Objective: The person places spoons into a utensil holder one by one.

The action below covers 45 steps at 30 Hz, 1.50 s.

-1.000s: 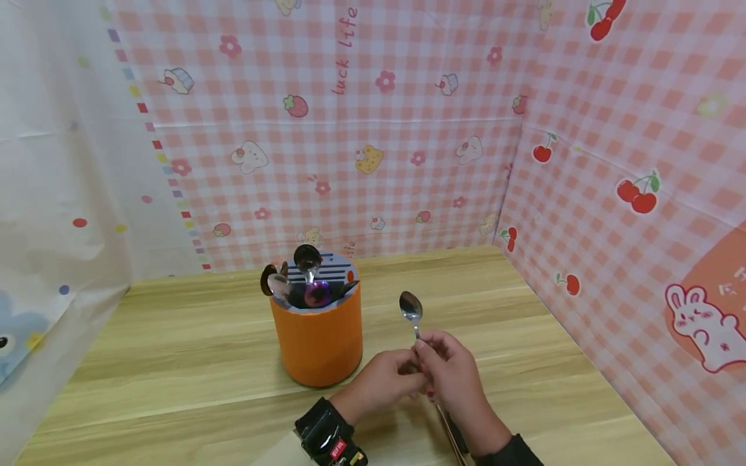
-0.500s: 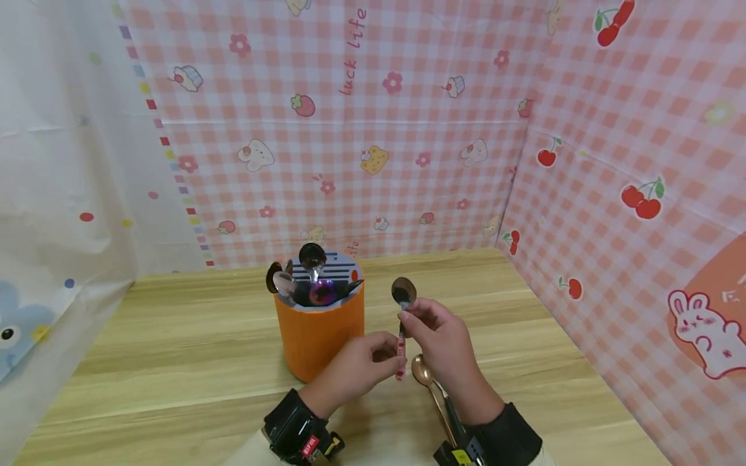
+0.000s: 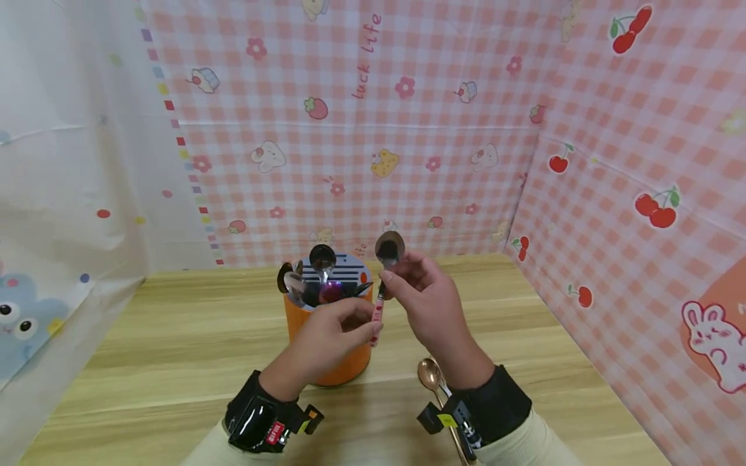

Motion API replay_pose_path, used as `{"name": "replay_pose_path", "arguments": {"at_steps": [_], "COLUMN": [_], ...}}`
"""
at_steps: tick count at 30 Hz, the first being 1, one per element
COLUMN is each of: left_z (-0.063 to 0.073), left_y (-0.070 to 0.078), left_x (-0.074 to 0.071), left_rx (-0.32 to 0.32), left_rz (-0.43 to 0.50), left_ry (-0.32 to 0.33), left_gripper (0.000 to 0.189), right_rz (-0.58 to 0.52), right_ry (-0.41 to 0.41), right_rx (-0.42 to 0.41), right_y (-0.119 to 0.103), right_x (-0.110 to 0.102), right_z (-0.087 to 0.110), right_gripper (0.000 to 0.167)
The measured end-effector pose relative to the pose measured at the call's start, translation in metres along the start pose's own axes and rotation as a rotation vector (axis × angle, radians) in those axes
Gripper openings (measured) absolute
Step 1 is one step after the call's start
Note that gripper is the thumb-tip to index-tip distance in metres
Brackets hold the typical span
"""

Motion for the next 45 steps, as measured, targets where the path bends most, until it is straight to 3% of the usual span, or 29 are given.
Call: {"name": "replay_pose_path", "arguments": {"at_steps": [4,7,15,26,35,41,45], "left_z": [-0.003,-0.006,-0.015,-0.016,-0.013,-0.011,-0.010], "left_y": [0.006,0.007,-0.006,-0.010,-0.008,-0.009,-0.007], "left_x": [-0.019,-0.031,-0.049,-0.051,-0.052,-0.049,-0.044], "left_rx": [-0.003,0.010,-0.034,-0.094,-0.072,-0.101,-0.084], "left_rz": [0.023,0.009,-0.047,-0.046,-0.089,-0.062,-0.056], "left_ry": [0.051,0.088,0.149,0.175,0.244,0.239,0.223], "left_gripper": [0.015,0.017,0.023,0.017,0.008,0.006,0.007], "right_rz": [-0.013,-0.041,-0.010,0.098,0.179,0.183,0.203], "right_ry": [-0.008,-0.016,-0.055,-0.089,-0.076,-0.064,-0.060], "right_rx": [-0.069,-0.132,-0.221,-0.259,-0.287,-0.270,-0.259], "right_y": [-0.017,-0.026,-0.027,-0.019,-0.020,-0.019,-0.016], "right_x": [0.010,0.019,0.035,0.039,0.039,0.033,0.026], "right_z": [-0.006,-0.010,-0.014,-0.012,-0.009,-0.006,-0.003], "right_gripper": [0.042,0.039,0.034,0.027,0.013,0.010,0.008]}}
Point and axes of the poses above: each hand's wrist, its own z-axis away from the middle knuckle, its own x-axis out of the palm, y = z × x, the point moved 5 cm from there along -z, towards the middle knuckle, and after that the axes turned 7 degrees about y, right-handed, at the moved point
